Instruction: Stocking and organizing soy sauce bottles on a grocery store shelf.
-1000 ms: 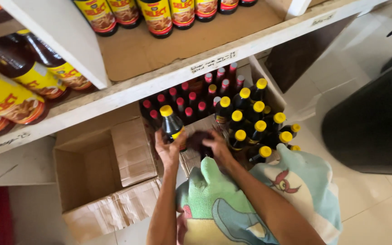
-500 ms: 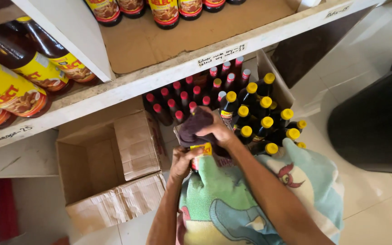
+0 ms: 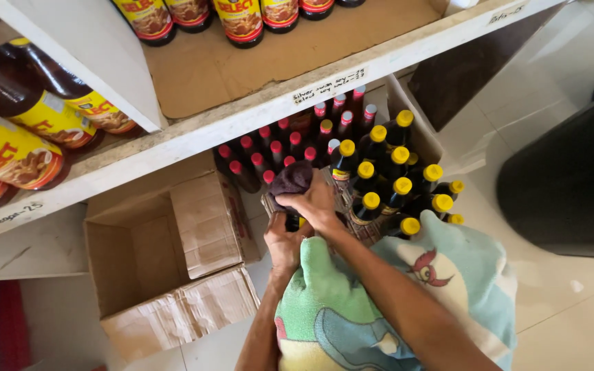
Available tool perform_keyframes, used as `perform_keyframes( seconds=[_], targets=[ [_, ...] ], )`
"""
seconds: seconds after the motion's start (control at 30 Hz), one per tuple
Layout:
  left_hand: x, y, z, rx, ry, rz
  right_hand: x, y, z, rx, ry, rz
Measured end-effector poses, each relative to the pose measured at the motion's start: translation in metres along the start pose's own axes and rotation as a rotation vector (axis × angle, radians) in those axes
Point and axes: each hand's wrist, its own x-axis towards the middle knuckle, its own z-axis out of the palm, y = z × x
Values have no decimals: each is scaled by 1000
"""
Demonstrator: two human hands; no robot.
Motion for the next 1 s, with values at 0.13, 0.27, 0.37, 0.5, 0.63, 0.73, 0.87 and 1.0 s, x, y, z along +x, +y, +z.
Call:
perform_keyframes(
  seconds=[0.13,0.27,0.37,0.5,0.63,0.73,0.87,1.0],
  targets=[
    [3,20,-17,-88,37,21,8,21,3,227,-66,30],
    [8,33,-28,-395,-74,-232,35,76,15,795,-115,87],
    [9,43,-35,-542,-114,-320,30,56,5,1123,27,185],
    [17,38,-34,-508,-102,-235,21,25,-6,1241,-108,223],
    [15,18,-35,-599,-146,-283,18,32,8,1045,-287,-117],
    [16,27,-35,-726,-227,-100,18,50,20,1119,-316,57],
    [28,49,-25,-637,0,-217,12,71,41,1211,-404,503],
    [36,42,-21,-607,104,-52,6,67,45,1316,-469,691]
  ],
)
